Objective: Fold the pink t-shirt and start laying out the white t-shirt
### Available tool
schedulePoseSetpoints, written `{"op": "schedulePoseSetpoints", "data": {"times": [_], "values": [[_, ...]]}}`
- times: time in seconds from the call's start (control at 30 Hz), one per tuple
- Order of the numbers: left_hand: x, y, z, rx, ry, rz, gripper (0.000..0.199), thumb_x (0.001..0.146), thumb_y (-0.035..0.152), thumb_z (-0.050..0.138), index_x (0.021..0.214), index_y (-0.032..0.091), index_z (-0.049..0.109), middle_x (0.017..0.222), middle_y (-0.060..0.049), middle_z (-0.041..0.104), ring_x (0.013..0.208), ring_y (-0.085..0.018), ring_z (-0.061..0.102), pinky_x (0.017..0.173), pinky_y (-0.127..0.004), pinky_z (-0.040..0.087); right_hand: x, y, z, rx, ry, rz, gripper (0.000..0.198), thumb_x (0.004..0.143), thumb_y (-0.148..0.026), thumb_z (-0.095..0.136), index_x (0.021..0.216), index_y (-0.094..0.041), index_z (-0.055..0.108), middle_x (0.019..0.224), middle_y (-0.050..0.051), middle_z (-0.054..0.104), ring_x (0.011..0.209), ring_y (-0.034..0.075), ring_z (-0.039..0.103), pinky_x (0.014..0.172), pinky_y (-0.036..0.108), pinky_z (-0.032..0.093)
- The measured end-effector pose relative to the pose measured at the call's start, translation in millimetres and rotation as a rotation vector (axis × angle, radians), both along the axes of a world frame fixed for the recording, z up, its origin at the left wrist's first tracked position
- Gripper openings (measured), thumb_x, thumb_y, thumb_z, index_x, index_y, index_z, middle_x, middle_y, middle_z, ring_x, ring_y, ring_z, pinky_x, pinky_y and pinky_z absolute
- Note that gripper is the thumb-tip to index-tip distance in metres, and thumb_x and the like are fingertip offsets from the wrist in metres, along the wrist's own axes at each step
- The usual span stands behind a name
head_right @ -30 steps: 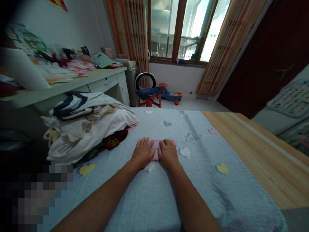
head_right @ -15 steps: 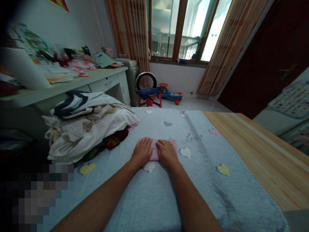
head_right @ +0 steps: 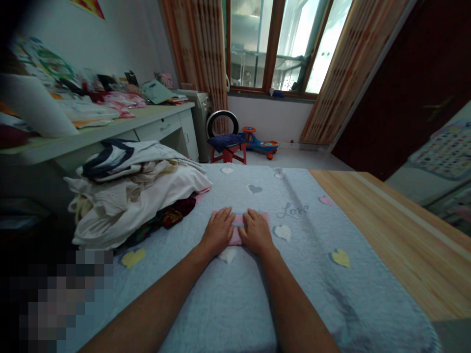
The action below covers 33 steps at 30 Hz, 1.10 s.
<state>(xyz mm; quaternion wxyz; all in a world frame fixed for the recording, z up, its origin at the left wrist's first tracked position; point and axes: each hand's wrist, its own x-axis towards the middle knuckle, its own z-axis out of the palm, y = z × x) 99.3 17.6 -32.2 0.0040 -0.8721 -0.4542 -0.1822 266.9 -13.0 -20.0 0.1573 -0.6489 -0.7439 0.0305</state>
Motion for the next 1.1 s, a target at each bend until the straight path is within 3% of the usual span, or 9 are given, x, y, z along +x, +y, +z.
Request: {"op": "schedulePoseSetpoints", "data": {"times": [0.1, 0.27, 0.53, 0.8, 0.97, 1.1], "values": [[1.0, 1.1, 3.1, -0.012, -0.039, -0.078, 0.034, 0.093, 0.017, 0.05, 0.126, 0.017, 0.059, 0.138, -0.01, 0.057, 0.129, -0.025, 0.048, 0.114, -0.045, 0.033, 4.2, 0.4, -1.4, 0.1, 0.035, -0.021, 0.032, 0.09, -0.026, 0.054, 0.117, -0.013, 0.065, 0.129, 0.015, 0.06, 0.121, 0.025, 0.051, 0.112, 0.039, 0.03], [1.9, 4.0, 4.4, -0.067, -0.061, -0.169, 0.027, 0.094, 0.014, 0.047, 0.116, 0.017, 0.062, 0.122, -0.007, 0.065, 0.116, -0.02, 0.055, 0.107, -0.036, 0.04, 3.7, -0.1, 1.3, 0.109, -0.027, -0.035, 0.023, 0.09, -0.022, 0.053, 0.106, -0.017, 0.068, 0.114, 0.011, 0.064, 0.107, 0.024, 0.055, 0.104, 0.038, 0.035], [2.2, 1.2, 1.4, -0.054, -0.051, -0.158, 0.034, 0.097, 0.032, 0.049, 0.126, 0.017, 0.058, 0.132, -0.008, 0.061, 0.124, -0.024, 0.051, 0.11, -0.039, 0.037, 2.7, 1.8, 0.2, 0.067, -0.081, -0.051, 0.032, 0.092, -0.024, 0.05, 0.119, -0.018, 0.065, 0.127, 0.012, 0.061, 0.118, 0.024, 0.054, 0.108, 0.037, 0.033], [1.8, -1.1, 4.0, -0.079, -0.01, -0.14, 0.045, 0.097, 0.039, 0.045, 0.136, 0.016, 0.053, 0.142, -0.009, 0.055, 0.132, -0.024, 0.046, 0.115, -0.041, 0.032, 11.8, 6.6, -12.3, 0.06, 0.024, -0.022, 0.041, 0.091, -0.025, 0.051, 0.128, -0.013, 0.06, 0.14, 0.016, 0.055, 0.13, 0.026, 0.047, 0.113, 0.04, 0.03], [2.4, -1.6, 2.4, -0.105, 0.026, -0.115, 0.05, 0.098, 0.042, 0.042, 0.14, 0.018, 0.05, 0.148, -0.009, 0.05, 0.137, -0.025, 0.042, 0.116, -0.045, 0.029, 15.8, 5.7, -10.8, 0.202, 0.193, -0.041, 0.031, 0.09, -0.018, 0.047, 0.114, -0.011, 0.066, 0.122, 0.015, 0.063, 0.116, 0.022, 0.055, 0.106, 0.034, 0.039], [3.1, -2.5, 2.9, -0.121, 0.034, -0.107, 0.05, 0.096, 0.04, 0.044, 0.141, 0.019, 0.048, 0.151, -0.008, 0.047, 0.139, -0.025, 0.04, 0.117, -0.045, 0.028, 13.2, 2.6, -4.3, 0.2, 0.125, -0.068, 0.023, 0.092, -0.018, 0.048, 0.098, -0.016, 0.07, 0.103, 0.011, 0.065, 0.1, 0.022, 0.056, 0.096, 0.034, 0.043]]}}
